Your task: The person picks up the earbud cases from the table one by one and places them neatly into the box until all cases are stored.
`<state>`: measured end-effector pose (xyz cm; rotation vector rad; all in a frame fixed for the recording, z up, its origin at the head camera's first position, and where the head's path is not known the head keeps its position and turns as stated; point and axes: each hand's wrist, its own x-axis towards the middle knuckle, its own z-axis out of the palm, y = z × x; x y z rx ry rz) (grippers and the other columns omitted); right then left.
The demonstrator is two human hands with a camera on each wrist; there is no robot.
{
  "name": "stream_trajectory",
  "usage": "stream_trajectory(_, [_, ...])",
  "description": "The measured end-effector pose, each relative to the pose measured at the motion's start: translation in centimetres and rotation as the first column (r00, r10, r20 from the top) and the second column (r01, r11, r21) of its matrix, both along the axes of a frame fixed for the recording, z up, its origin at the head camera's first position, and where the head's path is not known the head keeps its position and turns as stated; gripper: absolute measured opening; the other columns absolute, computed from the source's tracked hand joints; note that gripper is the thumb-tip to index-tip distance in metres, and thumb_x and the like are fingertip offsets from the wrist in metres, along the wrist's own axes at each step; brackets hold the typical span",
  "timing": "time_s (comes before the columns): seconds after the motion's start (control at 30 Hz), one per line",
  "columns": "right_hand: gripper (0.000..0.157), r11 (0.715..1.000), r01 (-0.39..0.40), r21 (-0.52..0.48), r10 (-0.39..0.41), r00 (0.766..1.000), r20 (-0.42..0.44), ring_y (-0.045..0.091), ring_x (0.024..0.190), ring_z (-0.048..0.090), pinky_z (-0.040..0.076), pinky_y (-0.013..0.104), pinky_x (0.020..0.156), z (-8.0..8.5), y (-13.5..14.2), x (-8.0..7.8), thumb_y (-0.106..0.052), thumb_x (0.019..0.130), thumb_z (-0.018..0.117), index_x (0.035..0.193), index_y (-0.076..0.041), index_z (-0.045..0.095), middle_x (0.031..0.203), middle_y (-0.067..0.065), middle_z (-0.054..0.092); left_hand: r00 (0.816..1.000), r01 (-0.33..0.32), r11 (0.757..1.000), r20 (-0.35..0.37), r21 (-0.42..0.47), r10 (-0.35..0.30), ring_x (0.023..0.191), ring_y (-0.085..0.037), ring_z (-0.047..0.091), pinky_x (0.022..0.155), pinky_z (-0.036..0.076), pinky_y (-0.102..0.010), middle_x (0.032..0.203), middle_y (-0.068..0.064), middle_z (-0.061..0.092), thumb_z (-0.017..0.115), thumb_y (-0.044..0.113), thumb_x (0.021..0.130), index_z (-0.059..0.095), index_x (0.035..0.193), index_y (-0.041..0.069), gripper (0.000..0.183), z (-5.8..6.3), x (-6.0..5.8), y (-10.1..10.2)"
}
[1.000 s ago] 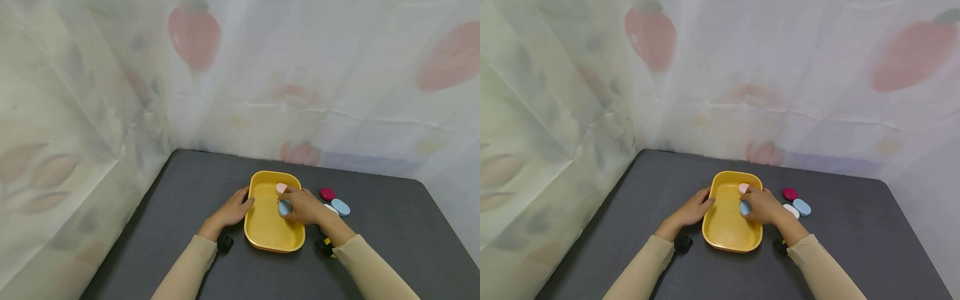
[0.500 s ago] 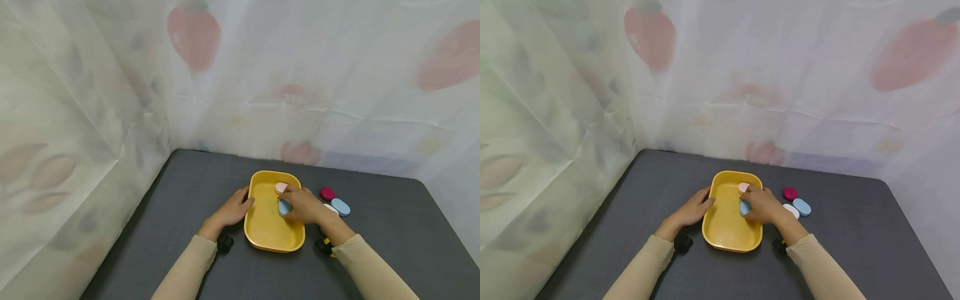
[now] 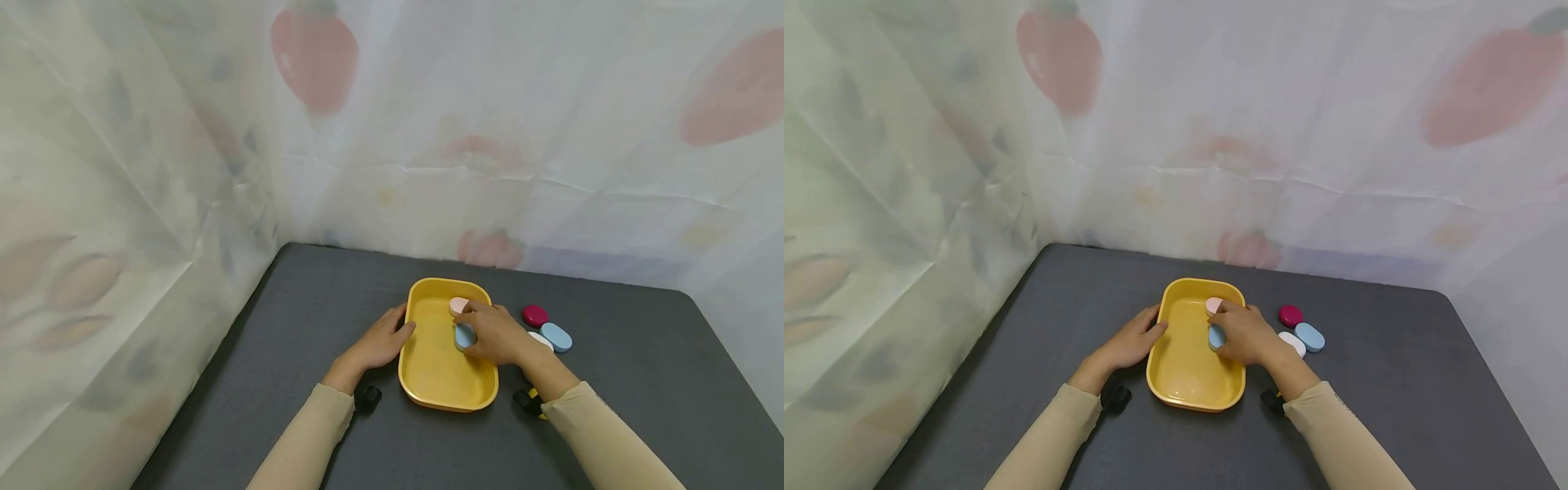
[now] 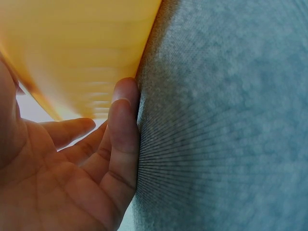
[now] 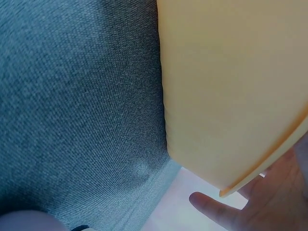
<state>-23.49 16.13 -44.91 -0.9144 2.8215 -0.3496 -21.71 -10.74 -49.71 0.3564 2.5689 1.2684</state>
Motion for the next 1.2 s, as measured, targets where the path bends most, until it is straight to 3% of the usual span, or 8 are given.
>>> stream_trajectory(0.8, [0.055,1.000,-0.015,-0.003,0.015,0.999,-0.038,0.026,0.111,0.060,0.046,0.056,0.100,0.8,0.4,0.2,-0.028,0.081,0.089,0.132,-0.013,0.073,0.130,0.010,0.064,1.000,-0.004,1.000,0.005,0.011,0.004,0.150,-0.030,0.041,0.120,0.036,-0.053,0.164,-0.012,0.038,0.042,0.043,0.111,0.027,0.166,0.016,0.063,-0.1,0.0,-0.1])
stream_trajectory(1.0, [0.059,0.998,-0.032,-0.052,0.028,0.998,-0.060,0.025,0.102,0.062,0.052,0.050,0.091,1.5,0.9,0.5,-0.025,0.080,0.090,0.135,-0.014,0.071,0.127,0.009,0.065,1.000,0.003,1.000,-0.001,0.023,-0.003,0.149,-0.031,0.041,0.120,0.036,-0.054,0.163,-0.012,0.038,0.041,0.042,0.111,0.026,0.166,0.015,0.063,-0.2,-0.1,-0.1])
stream_trajectory(1.2, [0.055,0.994,-0.042,-0.105,0.033,0.996,-0.086,0.026,0.104,0.061,0.051,0.053,0.091,2.0,1.5,0.8,-0.023,0.082,0.089,0.133,-0.012,0.071,0.124,0.008,0.064,1.000,0.005,1.000,-0.001,0.023,-0.005,0.148,-0.031,0.042,0.119,0.036,-0.055,0.163,-0.012,0.039,0.041,0.042,0.111,0.026,0.166,0.015,0.062,-0.3,-0.2,-0.1])
